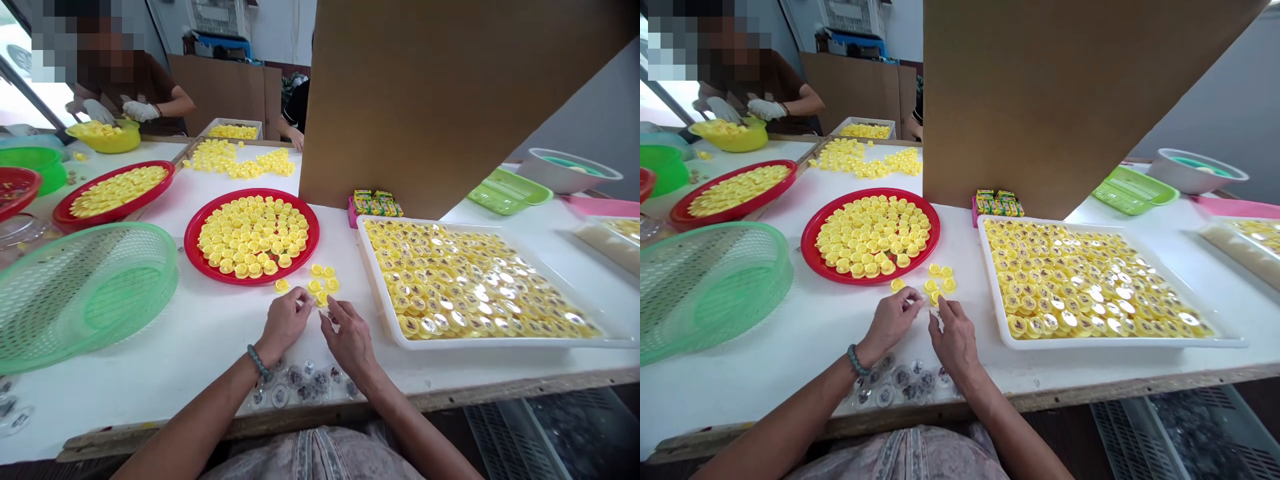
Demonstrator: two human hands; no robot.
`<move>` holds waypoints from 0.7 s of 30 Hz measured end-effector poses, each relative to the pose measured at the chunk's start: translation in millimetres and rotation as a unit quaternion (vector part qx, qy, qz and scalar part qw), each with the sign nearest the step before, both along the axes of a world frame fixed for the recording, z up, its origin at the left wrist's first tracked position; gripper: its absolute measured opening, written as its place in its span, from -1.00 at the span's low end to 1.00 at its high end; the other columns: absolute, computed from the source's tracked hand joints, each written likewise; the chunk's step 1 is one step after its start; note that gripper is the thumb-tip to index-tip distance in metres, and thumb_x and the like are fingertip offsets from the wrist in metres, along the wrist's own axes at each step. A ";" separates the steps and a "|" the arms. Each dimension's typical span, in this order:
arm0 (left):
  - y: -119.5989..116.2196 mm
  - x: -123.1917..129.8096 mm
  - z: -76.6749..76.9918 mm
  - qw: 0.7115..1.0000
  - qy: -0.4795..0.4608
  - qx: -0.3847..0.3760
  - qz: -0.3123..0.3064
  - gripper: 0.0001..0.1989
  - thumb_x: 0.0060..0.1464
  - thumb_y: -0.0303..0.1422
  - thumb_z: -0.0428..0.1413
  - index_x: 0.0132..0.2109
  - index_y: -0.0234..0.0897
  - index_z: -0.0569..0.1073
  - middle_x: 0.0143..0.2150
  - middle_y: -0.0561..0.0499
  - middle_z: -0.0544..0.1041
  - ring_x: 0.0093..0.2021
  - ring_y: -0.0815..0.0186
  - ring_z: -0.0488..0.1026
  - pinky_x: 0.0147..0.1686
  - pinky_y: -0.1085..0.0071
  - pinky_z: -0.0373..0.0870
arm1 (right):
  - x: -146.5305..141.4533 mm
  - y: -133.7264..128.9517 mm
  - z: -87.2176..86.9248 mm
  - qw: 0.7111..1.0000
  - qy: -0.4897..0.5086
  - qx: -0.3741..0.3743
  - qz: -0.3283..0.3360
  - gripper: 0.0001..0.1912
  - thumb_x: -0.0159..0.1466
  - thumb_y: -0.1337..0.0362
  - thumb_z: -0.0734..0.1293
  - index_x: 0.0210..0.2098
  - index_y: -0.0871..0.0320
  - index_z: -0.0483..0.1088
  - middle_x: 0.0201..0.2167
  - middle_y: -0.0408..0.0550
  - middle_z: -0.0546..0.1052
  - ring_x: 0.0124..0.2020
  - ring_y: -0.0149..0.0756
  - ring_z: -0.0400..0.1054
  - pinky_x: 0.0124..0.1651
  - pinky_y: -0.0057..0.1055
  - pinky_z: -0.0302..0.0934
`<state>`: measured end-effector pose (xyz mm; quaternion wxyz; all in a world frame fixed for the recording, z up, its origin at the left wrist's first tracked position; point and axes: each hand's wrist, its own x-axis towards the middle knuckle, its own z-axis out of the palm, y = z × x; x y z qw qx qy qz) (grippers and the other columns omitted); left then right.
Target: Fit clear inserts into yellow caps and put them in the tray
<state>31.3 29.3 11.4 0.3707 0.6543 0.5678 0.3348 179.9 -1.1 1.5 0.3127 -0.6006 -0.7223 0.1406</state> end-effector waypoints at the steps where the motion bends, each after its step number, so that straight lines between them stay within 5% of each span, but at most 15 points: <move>1: 3.5 -3.6 1.7 0.993 0.099 0.057 0.007 -0.86 0.14 -0.33 -0.02 -0.19 -0.26 0.37 -0.26 -0.02 0.47 -0.31 0.26 0.44 -0.31 0.36 0.33 | 0.6 -0.2 -0.1 1.000 0.002 0.000 0.000 -0.63 0.19 0.35 0.21 0.01 0.15 0.29 -0.25 -0.01 0.47 -0.36 -0.30 0.39 -0.35 -0.40 0.29; 3: 11.2 -10.5 2.9 0.959 0.254 0.127 -0.012 -0.83 0.15 -0.36 -0.03 -0.11 -0.27 0.35 -0.17 -0.08 0.45 -0.22 0.21 0.42 -0.30 0.36 0.31 | 1.0 -1.2 -0.4 1.000 0.027 -0.009 0.000 -0.63 0.18 0.36 0.22 -0.01 0.15 0.26 -0.29 -0.04 0.48 -0.38 -0.32 0.40 -0.32 -0.39 0.29; 6: 19.4 -17.4 -0.5 0.916 0.373 0.132 -0.067 -0.86 0.13 -0.39 0.00 -0.16 -0.32 0.37 -0.22 -0.10 0.45 -0.23 0.19 0.42 -0.32 0.36 0.30 | 0.6 -3.9 -0.3 0.996 0.079 -0.035 0.003 -0.71 0.14 0.36 0.27 -0.12 0.14 0.25 -0.38 -0.11 0.47 -0.41 -0.35 0.40 -0.30 -0.40 0.30; 13: 14.1 -35.4 -7.4 0.915 0.358 0.150 -0.111 -0.86 0.16 -0.39 -0.03 -0.21 -0.30 0.41 -0.26 -0.07 0.48 -0.19 0.20 0.40 -0.25 0.36 0.27 | 0.8 -6.0 1.6 0.989 0.130 -0.037 0.059 -0.73 0.12 0.41 0.30 -0.17 0.12 0.32 -0.29 -0.10 0.43 -0.41 -0.42 0.36 -0.31 -0.47 0.29; 21: 7.8 -54.6 -5.8 0.941 0.300 0.089 0.127 -0.81 0.15 -0.27 -0.05 -0.32 -0.24 0.39 -0.37 0.01 0.51 -0.38 0.26 0.43 -0.38 0.39 0.20 | 2.6 -8.0 1.8 0.989 0.133 -0.021 0.069 -0.74 0.16 0.39 0.27 -0.14 0.12 0.36 -0.27 -0.06 0.43 -0.43 -0.43 0.33 -0.33 -0.47 0.30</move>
